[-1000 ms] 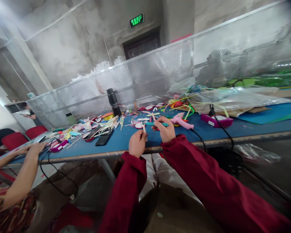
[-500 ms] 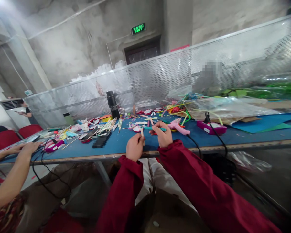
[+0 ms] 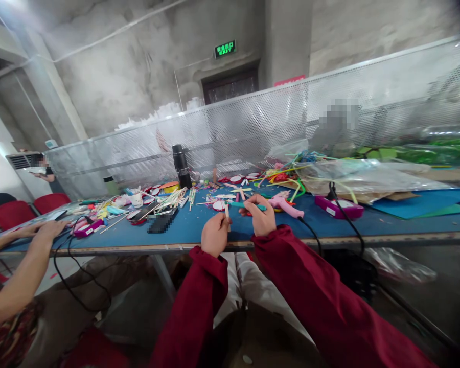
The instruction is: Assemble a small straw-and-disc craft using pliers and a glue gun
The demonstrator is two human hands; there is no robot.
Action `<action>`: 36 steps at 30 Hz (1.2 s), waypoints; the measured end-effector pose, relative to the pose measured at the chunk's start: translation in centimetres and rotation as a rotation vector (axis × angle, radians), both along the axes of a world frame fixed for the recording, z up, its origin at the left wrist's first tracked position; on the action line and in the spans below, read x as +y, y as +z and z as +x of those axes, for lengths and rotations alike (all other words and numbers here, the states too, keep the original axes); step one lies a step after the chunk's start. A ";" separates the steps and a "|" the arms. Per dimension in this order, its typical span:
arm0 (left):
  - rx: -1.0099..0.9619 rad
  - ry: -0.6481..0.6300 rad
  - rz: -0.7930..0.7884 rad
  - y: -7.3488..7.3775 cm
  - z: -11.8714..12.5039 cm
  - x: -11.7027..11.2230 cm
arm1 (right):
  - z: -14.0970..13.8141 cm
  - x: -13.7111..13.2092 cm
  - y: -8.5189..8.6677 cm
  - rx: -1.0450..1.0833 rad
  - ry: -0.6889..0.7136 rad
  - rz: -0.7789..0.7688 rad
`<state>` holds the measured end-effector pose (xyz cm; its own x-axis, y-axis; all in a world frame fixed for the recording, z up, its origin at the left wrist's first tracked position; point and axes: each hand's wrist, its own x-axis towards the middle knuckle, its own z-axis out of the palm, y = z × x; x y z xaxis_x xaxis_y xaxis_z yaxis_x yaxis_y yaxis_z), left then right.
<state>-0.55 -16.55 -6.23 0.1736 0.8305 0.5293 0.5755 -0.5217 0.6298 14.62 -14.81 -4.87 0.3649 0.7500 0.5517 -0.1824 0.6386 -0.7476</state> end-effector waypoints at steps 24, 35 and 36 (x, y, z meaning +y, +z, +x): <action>-0.031 -0.011 0.001 0.1 0.1 0.0 | 0.1 0.1 -0.1 -0.016 -0.017 0.005; 0.004 0.015 -0.011 0.1 0.1 0.0 | 0.0 -0.3 0.3 -0.026 -0.027 0.016; 0.004 0.015 -0.010 0.2 0.1 0.0 | 0.0 -0.3 0.3 -0.023 -0.030 0.015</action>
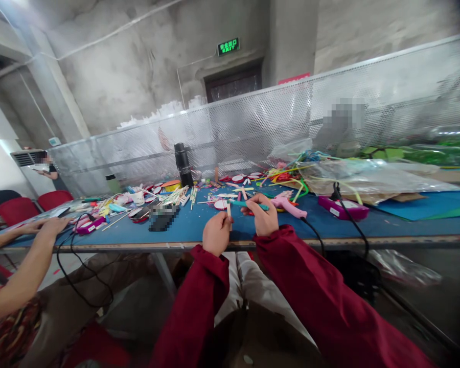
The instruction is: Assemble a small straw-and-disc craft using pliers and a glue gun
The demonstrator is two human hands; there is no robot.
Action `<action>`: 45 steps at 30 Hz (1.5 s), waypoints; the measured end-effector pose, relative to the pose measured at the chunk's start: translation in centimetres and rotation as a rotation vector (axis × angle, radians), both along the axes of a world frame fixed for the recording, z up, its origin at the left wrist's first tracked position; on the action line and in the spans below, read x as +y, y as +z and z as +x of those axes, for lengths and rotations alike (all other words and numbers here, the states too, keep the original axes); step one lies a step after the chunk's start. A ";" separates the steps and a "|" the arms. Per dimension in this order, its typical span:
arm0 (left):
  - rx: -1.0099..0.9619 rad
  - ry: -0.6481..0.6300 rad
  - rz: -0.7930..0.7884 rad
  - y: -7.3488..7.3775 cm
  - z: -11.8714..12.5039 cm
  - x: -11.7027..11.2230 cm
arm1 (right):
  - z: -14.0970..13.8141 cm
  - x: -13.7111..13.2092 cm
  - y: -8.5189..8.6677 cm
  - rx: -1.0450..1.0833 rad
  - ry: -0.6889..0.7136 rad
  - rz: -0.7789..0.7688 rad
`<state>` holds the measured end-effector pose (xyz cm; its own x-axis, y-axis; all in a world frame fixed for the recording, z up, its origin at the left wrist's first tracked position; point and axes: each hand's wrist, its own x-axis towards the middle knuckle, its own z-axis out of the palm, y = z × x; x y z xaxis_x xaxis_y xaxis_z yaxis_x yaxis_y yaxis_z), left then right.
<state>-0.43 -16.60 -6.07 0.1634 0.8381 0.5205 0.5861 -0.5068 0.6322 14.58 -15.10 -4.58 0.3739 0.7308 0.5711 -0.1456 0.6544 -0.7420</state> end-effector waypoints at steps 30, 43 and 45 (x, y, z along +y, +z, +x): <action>0.017 0.007 0.009 0.2 0.0 -0.1 | 0.0 0.3 -0.3 -0.010 0.010 -0.008; -0.008 0.001 0.004 0.1 0.0 -0.1 | 0.0 0.2 -0.1 -0.008 0.026 -0.018; -0.008 0.003 0.005 0.2 0.0 -0.2 | 0.0 0.1 -0.1 -0.008 0.028 -0.013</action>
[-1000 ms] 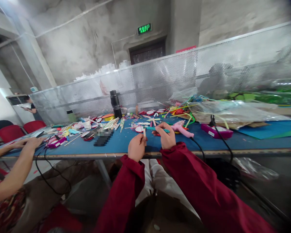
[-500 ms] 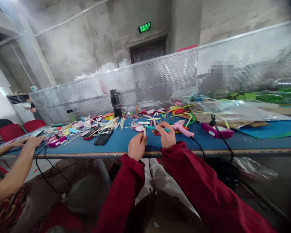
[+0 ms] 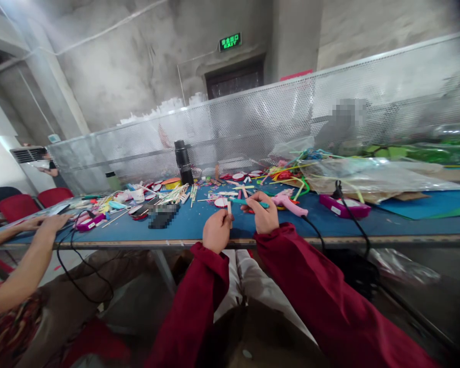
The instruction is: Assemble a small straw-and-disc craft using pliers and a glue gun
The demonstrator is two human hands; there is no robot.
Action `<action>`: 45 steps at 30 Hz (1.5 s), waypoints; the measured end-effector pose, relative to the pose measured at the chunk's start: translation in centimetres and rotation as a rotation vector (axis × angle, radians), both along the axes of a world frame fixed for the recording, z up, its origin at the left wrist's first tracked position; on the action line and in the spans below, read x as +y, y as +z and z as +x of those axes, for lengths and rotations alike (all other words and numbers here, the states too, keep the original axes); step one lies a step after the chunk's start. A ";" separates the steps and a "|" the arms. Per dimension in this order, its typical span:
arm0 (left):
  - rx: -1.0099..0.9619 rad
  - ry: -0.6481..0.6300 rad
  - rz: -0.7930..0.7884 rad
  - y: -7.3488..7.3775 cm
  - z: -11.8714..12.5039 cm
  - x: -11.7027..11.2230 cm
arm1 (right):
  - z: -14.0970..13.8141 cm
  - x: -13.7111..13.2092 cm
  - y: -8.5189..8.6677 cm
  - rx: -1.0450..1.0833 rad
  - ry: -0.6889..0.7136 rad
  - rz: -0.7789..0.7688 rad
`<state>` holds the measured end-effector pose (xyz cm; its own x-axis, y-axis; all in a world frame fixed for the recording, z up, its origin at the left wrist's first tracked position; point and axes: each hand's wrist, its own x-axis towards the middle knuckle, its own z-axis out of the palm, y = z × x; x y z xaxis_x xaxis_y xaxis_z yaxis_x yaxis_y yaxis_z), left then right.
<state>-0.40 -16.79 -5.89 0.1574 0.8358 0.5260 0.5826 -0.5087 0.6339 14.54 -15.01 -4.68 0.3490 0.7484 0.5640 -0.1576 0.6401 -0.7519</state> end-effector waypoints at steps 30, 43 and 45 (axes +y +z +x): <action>0.019 0.005 -0.002 0.2 0.1 -0.1 | 0.0 0.2 -0.1 0.004 -0.020 -0.003; 0.005 -0.003 0.009 -0.1 0.0 0.1 | 0.0 0.3 -0.4 -0.003 0.002 0.024; 0.005 0.001 0.006 -0.1 0.0 0.0 | 0.0 0.2 -0.4 -0.011 -0.002 0.032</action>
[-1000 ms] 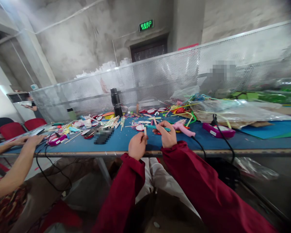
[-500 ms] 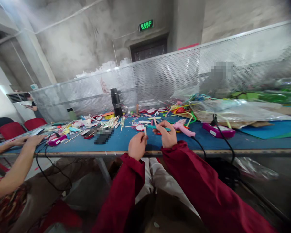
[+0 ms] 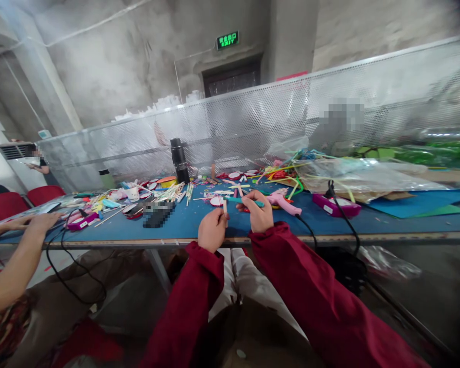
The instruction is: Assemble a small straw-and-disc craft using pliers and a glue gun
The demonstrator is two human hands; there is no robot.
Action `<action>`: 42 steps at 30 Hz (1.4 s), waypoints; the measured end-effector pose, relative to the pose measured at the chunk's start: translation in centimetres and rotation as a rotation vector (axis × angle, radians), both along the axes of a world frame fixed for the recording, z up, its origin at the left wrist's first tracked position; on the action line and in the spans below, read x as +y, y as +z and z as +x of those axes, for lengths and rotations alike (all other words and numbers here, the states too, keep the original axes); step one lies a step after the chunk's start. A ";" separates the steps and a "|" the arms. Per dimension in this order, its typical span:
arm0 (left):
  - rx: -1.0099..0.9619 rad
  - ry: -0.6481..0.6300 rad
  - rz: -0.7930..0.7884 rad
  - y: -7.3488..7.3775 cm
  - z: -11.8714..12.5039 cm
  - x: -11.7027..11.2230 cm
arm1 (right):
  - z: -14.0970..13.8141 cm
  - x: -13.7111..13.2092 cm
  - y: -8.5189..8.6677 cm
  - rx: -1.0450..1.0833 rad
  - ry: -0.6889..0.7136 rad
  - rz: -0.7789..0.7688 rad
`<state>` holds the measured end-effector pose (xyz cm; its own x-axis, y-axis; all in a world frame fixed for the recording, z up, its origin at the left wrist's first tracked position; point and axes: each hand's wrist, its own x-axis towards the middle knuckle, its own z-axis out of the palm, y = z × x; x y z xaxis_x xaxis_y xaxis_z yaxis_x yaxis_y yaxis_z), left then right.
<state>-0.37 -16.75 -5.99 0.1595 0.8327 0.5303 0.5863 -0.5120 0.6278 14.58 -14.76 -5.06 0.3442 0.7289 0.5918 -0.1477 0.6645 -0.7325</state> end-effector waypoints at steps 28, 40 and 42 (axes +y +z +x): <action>-0.107 -0.037 -0.045 -0.2 0.0 0.3 | 0.1 0.0 -0.1 0.021 0.022 0.081; -0.419 0.016 -0.065 0.3 0.1 2.0 | -0.4 0.4 -0.3 -0.190 0.160 -0.050; -0.461 0.004 -0.112 0.4 0.1 2.3 | -0.5 0.4 -0.3 -0.205 0.188 -0.055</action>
